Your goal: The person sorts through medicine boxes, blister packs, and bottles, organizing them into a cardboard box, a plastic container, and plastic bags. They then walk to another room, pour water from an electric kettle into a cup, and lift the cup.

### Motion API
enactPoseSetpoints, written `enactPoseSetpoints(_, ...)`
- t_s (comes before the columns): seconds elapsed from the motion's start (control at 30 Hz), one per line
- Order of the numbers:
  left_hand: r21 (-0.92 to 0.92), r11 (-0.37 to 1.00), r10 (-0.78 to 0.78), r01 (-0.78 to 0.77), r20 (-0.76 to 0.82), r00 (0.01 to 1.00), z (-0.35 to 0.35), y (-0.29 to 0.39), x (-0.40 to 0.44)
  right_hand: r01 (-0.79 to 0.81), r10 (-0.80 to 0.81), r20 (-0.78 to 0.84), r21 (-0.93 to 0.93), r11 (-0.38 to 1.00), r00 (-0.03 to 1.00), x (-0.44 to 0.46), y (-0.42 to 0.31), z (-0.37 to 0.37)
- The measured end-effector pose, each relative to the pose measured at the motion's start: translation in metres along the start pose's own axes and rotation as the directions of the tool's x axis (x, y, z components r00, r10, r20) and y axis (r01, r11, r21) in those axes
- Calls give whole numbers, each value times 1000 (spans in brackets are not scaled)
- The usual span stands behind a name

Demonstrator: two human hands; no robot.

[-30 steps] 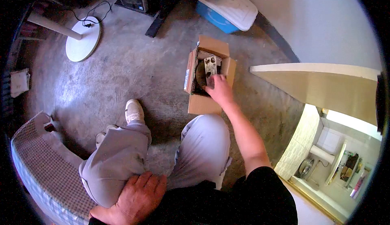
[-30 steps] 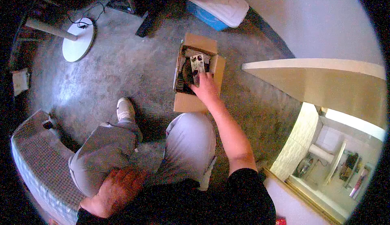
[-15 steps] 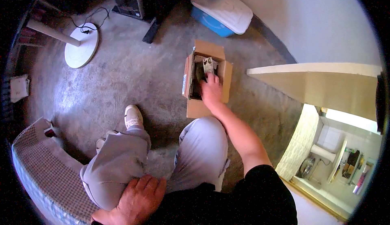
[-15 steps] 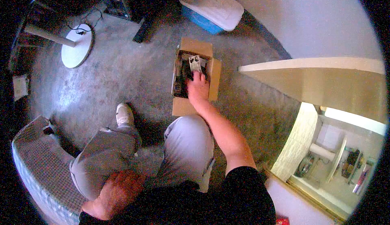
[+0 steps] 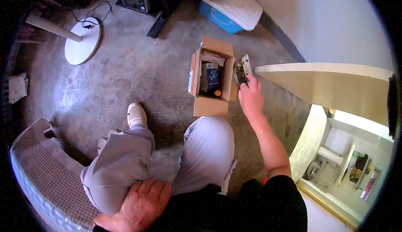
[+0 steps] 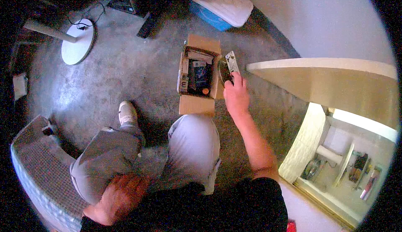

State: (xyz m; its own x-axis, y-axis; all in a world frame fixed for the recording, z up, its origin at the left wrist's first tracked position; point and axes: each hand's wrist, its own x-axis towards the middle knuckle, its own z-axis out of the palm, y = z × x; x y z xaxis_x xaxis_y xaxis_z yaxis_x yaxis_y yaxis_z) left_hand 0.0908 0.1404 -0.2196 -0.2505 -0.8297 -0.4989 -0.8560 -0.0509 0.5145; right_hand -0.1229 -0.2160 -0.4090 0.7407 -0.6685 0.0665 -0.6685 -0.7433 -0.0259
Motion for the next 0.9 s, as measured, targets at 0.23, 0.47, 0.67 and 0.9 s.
enactPoseSetpoints(0.23,36,999,27,-26,-38,999,2,-2,-3,-42,48,86,-70,997,995,-14,5,2)
enactPoseSetpoints(0.47,22,999,47,-45,-72,996,1,-3,-2,40,-39,62,-28,999,997,-11,-10,8)
enactPoseSetpoints(0.67,55,998,39,-36,-51,998,2,-2,-1,73,-66,96,-71,995,993,-11,-16,15)
enactPoseSetpoints(0.9,100,993,75,-67,-75,994,5,-3,-1,184,-183,23,-67,981,983,7,-28,21)
